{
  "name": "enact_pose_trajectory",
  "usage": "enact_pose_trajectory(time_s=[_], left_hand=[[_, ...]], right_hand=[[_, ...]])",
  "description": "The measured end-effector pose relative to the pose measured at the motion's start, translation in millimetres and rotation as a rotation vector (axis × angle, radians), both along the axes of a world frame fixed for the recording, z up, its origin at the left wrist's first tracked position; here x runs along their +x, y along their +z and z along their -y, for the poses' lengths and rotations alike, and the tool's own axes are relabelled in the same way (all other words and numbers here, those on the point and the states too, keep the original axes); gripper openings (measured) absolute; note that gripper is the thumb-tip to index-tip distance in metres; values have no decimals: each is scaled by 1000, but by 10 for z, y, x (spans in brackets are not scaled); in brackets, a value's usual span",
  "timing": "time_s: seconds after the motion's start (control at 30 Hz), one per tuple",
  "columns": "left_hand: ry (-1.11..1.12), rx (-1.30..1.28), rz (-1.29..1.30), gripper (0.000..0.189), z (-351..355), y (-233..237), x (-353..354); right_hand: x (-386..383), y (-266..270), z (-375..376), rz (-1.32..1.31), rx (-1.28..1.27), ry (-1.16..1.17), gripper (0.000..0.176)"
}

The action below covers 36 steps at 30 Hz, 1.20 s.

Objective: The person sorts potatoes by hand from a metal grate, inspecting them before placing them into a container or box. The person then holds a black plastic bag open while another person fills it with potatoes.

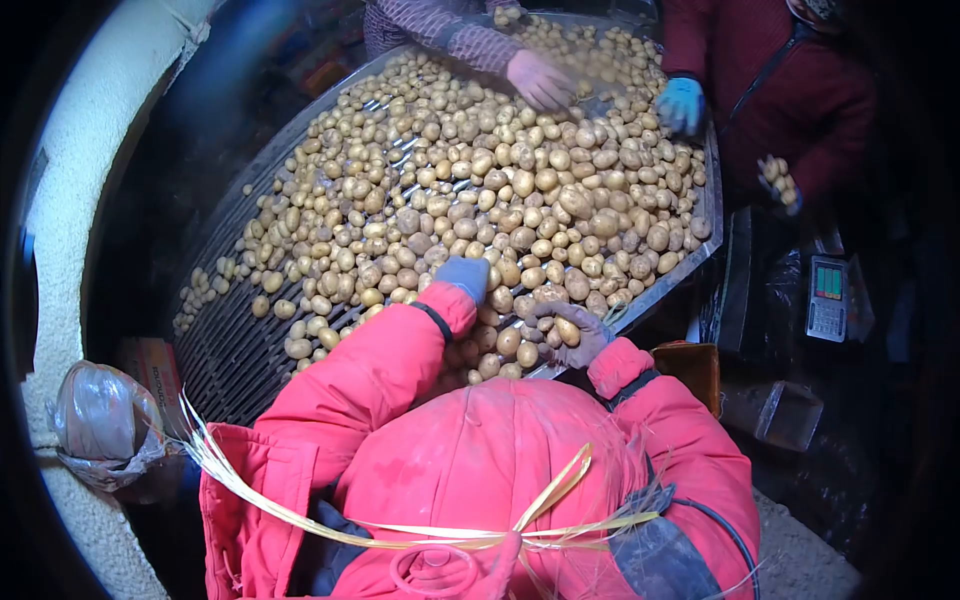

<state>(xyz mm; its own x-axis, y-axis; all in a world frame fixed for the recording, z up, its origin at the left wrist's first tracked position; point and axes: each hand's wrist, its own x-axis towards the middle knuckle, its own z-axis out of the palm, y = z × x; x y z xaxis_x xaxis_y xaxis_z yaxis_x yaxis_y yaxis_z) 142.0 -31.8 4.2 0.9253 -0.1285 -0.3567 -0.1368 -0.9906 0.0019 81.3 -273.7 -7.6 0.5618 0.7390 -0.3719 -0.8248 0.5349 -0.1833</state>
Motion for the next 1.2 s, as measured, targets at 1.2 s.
enact_pose_trajectory(time_s=[1.2], left_hand=[[-208, -188, -161, 20, -427, 332, -224]], right_hand=[[-17, -305, 84, 115, -24, 70, 36]])
